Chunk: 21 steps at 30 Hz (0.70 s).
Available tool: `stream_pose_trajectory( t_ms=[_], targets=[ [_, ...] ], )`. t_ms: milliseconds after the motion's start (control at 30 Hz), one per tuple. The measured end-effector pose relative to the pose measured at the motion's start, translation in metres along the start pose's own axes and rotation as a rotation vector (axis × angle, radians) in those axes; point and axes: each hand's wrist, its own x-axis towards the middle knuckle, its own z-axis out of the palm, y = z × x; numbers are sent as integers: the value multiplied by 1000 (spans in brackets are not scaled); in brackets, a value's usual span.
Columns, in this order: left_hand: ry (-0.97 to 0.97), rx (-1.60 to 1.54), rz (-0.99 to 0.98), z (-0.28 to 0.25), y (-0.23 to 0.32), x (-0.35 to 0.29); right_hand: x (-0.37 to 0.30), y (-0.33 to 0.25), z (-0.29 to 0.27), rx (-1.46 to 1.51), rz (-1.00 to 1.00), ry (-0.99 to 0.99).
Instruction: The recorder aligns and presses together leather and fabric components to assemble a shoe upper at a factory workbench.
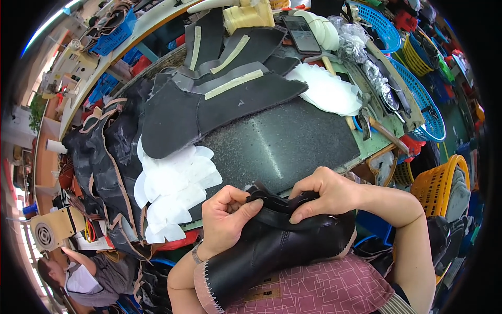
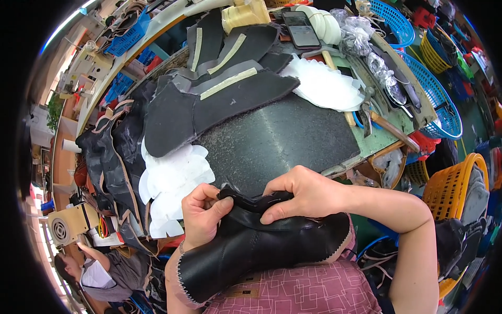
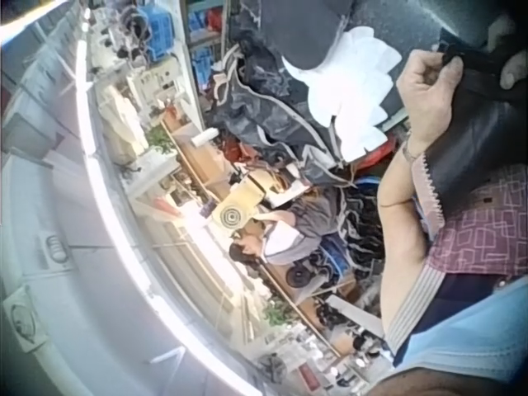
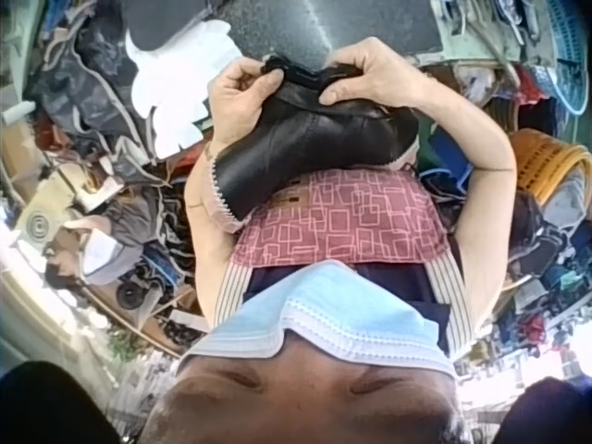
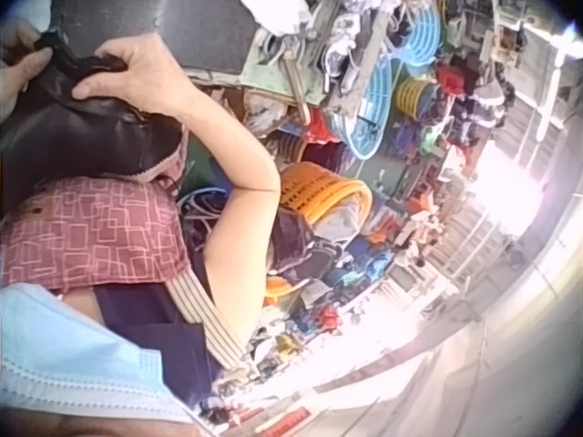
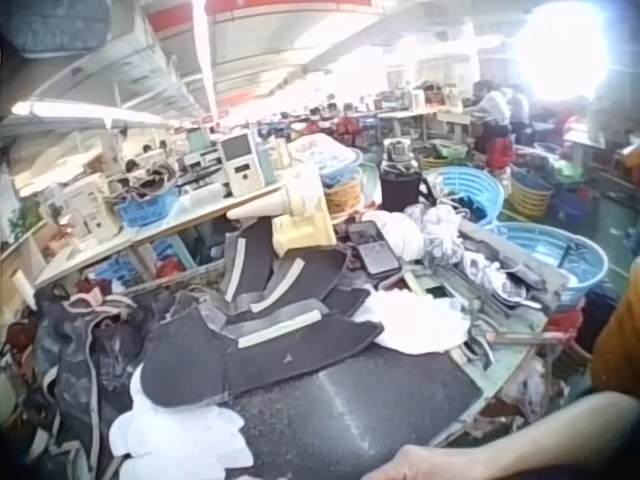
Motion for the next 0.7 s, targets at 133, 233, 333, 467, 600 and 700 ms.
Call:
stream_pose_trajectory(
  t_ms=[133,233,333,467,600,700],
  targets=[
    [16,107,109,-1,-6,1,0,0,1,16,23,-3],
    [-151,185,202,-2,6,7,1,4,0,30,48,-35],
    [-155,-91,-14,-4,4,6,2,11,0,124,35,-15],
    [-8,-174,-55,-2,-4,-2,-3,-3,4,-77,79,89],
    [80,-207,-28,6,-6,-5,-4,-2,5,-238,-39,144],
    [107,-267,19,6,-11,-9,-2,-3,5,-264,-49,137]
  ],
)
